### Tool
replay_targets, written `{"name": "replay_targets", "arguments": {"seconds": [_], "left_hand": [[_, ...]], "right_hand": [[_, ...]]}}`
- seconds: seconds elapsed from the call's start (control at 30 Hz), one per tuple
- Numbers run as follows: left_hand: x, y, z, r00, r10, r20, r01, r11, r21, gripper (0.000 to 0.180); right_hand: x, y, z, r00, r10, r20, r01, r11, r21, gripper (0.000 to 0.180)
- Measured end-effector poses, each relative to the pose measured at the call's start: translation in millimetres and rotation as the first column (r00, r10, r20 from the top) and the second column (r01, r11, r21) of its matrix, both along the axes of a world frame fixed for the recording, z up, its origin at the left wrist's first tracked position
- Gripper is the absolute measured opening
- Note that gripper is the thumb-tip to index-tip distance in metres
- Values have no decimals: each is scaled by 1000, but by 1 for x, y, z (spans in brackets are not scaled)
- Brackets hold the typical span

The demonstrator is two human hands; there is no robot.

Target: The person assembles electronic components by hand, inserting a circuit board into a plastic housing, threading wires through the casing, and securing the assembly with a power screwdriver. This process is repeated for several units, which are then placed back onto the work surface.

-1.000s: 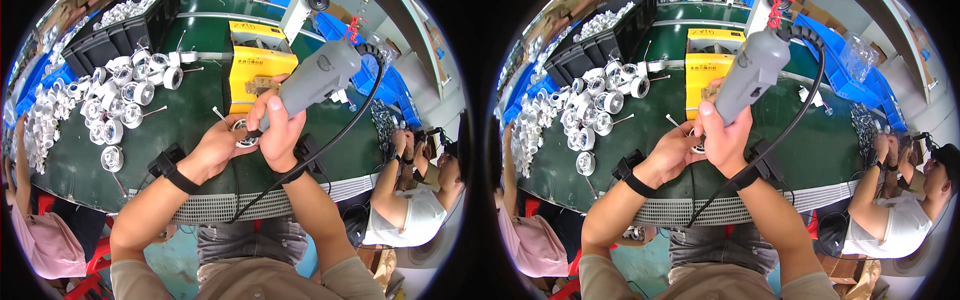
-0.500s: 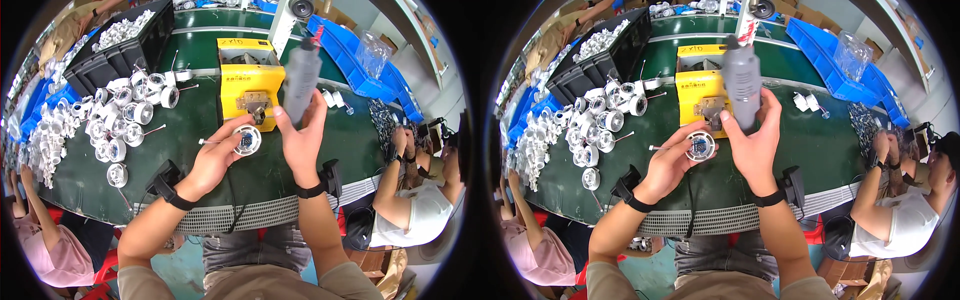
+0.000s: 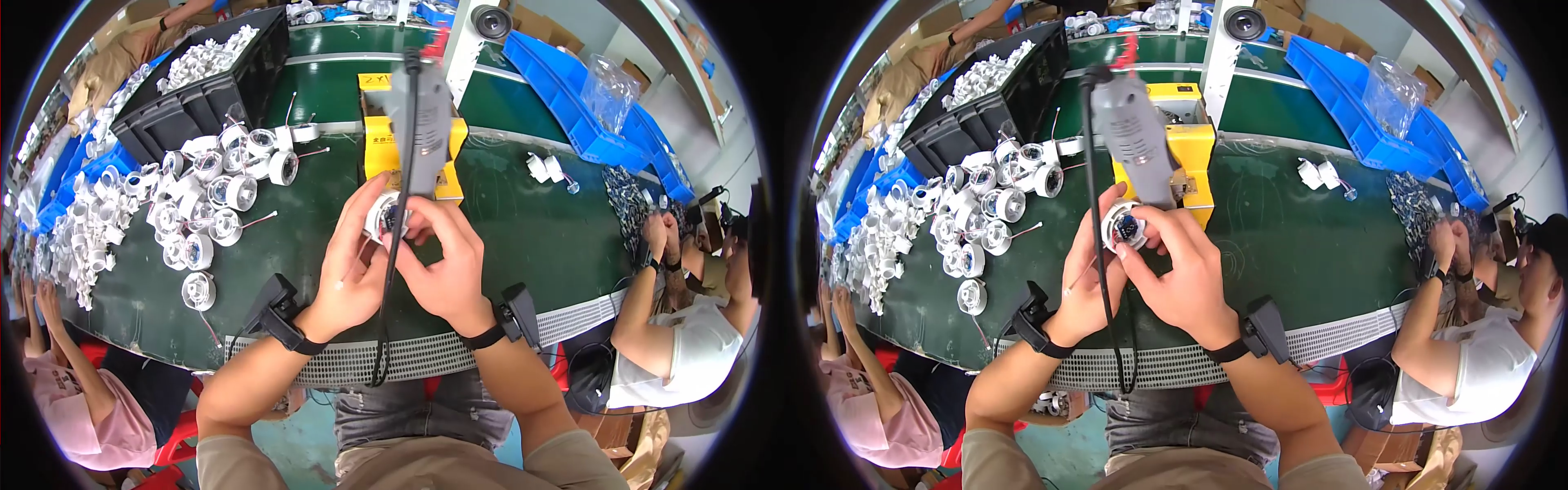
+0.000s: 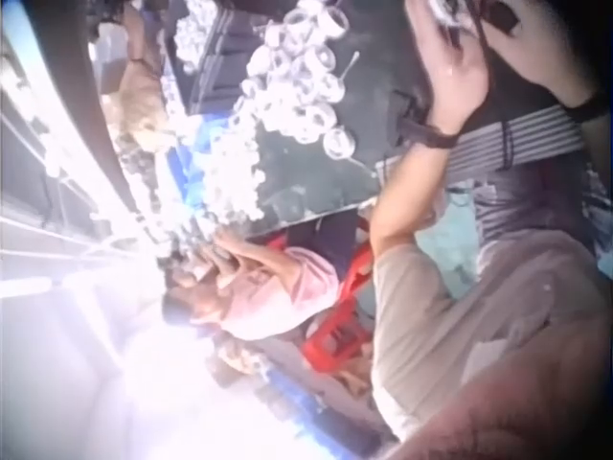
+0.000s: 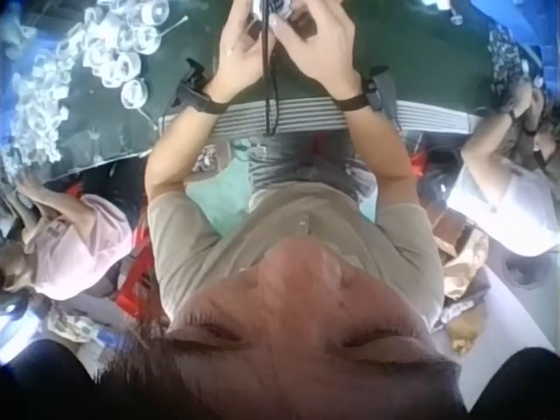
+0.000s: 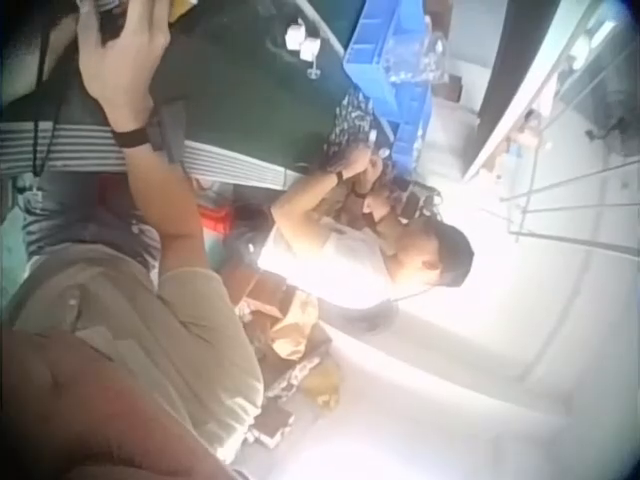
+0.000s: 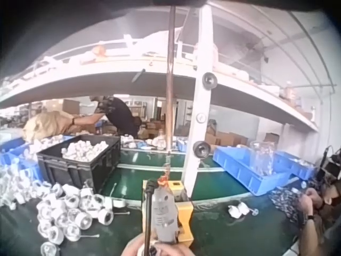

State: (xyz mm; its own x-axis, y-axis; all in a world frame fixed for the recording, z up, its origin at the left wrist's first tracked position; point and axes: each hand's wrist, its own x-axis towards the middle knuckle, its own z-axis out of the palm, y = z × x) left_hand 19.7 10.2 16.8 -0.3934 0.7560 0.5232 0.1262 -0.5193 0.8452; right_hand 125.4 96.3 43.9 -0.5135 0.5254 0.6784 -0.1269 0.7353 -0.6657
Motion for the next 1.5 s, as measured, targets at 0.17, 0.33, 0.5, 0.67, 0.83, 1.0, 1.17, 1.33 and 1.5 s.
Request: {"name": "replay_targets", "arguments": {"seconds": [0.17,0.33,0.5,0.67,0.83,1.0,1.17,1.33,1.5], "left_hand": [[-3,1,0,982,107,-156,-108,994,6,65],[-2,0,8,929,167,-332,-151,986,72,65],[1,6,8,967,121,-226,-104,991,82,65],[-37,1,14,981,188,-48,-192,919,-345,63],[-84,-16,27,426,649,-630,-834,551,4,71],[-71,-16,48,29,793,-609,-904,280,322,78],[-28,-12,33,514,592,-620,-539,786,303,13],[16,-5,11,936,-178,-305,99,961,-259,29],[17,-4,-2,896,-442,40,426,833,-352,48]], "right_hand": [[4,5,-2,997,66,49,-66,998,1,34],[6,15,-8,985,169,16,-168,983,-69,35],[9,17,-4,988,151,26,-151,989,-3,32],[16,52,-4,981,-153,-122,141,984,-105,18],[61,197,-26,680,-727,93,667,666,333,38],[93,224,-42,414,-858,304,591,508,627,29],[85,141,-15,759,-639,126,504,699,507,24],[84,23,-3,963,-265,47,228,896,380,31],[68,-6,-16,998,-69,16,62,963,262,32]]}}
